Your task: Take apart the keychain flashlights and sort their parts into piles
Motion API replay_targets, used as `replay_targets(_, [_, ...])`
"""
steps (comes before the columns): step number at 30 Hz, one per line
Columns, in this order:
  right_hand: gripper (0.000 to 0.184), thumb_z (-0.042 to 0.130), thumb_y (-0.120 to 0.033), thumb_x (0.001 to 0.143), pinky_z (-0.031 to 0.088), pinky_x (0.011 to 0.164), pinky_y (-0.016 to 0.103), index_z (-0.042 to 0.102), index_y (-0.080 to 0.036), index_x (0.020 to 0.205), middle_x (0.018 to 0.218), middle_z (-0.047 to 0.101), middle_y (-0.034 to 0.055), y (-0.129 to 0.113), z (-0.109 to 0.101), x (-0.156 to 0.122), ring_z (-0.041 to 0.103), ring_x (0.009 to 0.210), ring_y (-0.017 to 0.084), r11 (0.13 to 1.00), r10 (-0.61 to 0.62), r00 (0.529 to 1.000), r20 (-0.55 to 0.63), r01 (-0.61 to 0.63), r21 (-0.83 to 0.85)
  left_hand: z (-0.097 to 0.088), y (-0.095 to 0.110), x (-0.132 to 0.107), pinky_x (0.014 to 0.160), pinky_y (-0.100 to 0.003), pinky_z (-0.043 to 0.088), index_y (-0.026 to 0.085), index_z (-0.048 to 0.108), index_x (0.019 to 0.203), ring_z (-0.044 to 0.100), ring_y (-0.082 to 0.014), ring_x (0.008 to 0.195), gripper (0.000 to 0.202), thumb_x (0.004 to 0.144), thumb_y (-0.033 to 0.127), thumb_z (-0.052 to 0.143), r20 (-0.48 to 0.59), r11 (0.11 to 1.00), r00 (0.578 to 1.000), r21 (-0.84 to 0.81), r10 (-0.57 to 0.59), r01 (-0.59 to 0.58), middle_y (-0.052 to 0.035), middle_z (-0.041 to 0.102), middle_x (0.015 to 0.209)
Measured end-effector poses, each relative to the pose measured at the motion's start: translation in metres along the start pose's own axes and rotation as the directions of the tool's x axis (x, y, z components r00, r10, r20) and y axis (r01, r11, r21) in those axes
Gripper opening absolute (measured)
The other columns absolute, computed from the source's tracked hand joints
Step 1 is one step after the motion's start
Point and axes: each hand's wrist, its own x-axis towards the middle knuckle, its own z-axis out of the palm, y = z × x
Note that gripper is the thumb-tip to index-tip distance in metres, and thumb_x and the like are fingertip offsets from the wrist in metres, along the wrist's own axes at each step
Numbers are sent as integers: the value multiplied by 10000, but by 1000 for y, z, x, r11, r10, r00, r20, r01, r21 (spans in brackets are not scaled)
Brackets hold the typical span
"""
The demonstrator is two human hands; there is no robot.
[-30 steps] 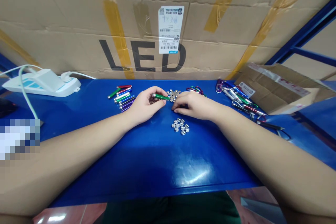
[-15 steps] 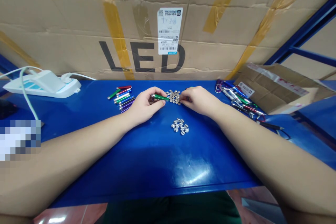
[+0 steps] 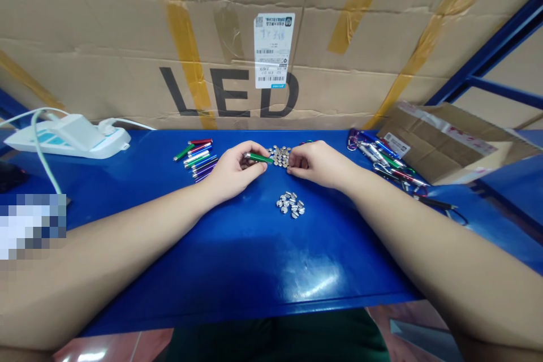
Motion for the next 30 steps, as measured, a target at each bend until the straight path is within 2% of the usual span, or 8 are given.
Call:
replay_targets(5, [84, 678, -179, 882, 415, 677, 276, 662, -185, 799, 787, 727, 27, 1, 4, 3, 617, 688, 154, 999, 20, 996, -87, -23, -32, 0, -4, 0, 764, -308, 537, 187, 612, 916, 658, -151, 798, 271, 785, 330, 802, -31, 1000, 999, -16, -13, 13, -16, 683, 916])
replay_targets(10, [97, 659, -255, 889, 442, 683, 291, 675, -189, 820, 784, 735, 38, 9, -9, -3, 640, 694, 172, 999, 52, 984, -171, -51, 12, -3, -7, 0, 664, -280, 495, 204, 547, 842, 600, -125, 691, 344, 798, 407, 821, -72, 997, 997, 72, 6, -1, 14, 618, 821])
replay_targets(12, [120, 665, -294, 882, 445, 678, 301, 684, -193, 820, 778, 740, 39, 16, -17, -6, 646, 689, 180, 996, 90, 974, -210, -91, 4, -6, -2, 1, 654, -277, 496, 213, 569, 917, 614, -137, 697, 316, 821, 406, 800, -61, 993, 998, 120, 22, -14, 10, 633, 808])
replay_targets(15, [139, 668, -322, 873, 443, 655, 320, 690, -201, 808, 749, 735, 34, 25, -31, -10, 640, 658, 186, 980, 187, 951, -246, -199, -23, -17, 14, 4, 648, -290, 509, 227, 612, 1144, 664, -169, 716, 376, 834, 377, 762, 25, 959, 999, 282, 24, -30, -20, 709, 863])
replay_targets(17, [121, 669, -308, 869, 450, 655, 331, 694, -205, 812, 746, 733, 35, 29, -39, -13, 647, 668, 195, 961, 249, 937, -245, -270, -57, -28, 27, 6, 662, -307, 512, 236, 669, 1177, 686, -193, 747, 366, 833, 347, 732, 90, 878, 995, 473, 32, -71, -45, 747, 928])
replay_targets(21, [122, 710, -332, 841, 460, 634, 339, 734, -213, 851, 811, 749, 54, 41, -55, -17, 655, 690, 210, 905, 357, 923, -146, -380, -192, -53, 46, 10, 612, -299, 443, 253, 744, 958, 653, -204, 682, 220, 740, 283, 750, 212, 629, 975, 767, -66, -124, -21, 760, 851])
replay_targets(24, [188, 741, -392, 807, 455, 589, 332, 769, -219, 878, 792, 749, 58, 58, -66, -22, 645, 650, 209, 851, 452, 890, -55, -449, -273, -63, 45, 10, 613, -306, 419, 259, 751, 853, 628, -216, 664, 193, 663, 232, 766, 218, 511, 969, 850, -119, -129, -23, 736, 822])
replay_targets(30, [151, 708, -319, 859, 478, 678, 353, 792, -196, 839, 840, 784, 94, 101, -91, -40, 686, 738, 233, 758, 581, 811, -71, -571, -316, -63, 31, 9, 589, -294, 403, 278, 779, 840, 588, -212, 613, 206, 635, 255, 762, 234, 359, 945, 923, -230, -141, -29, 718, 741])
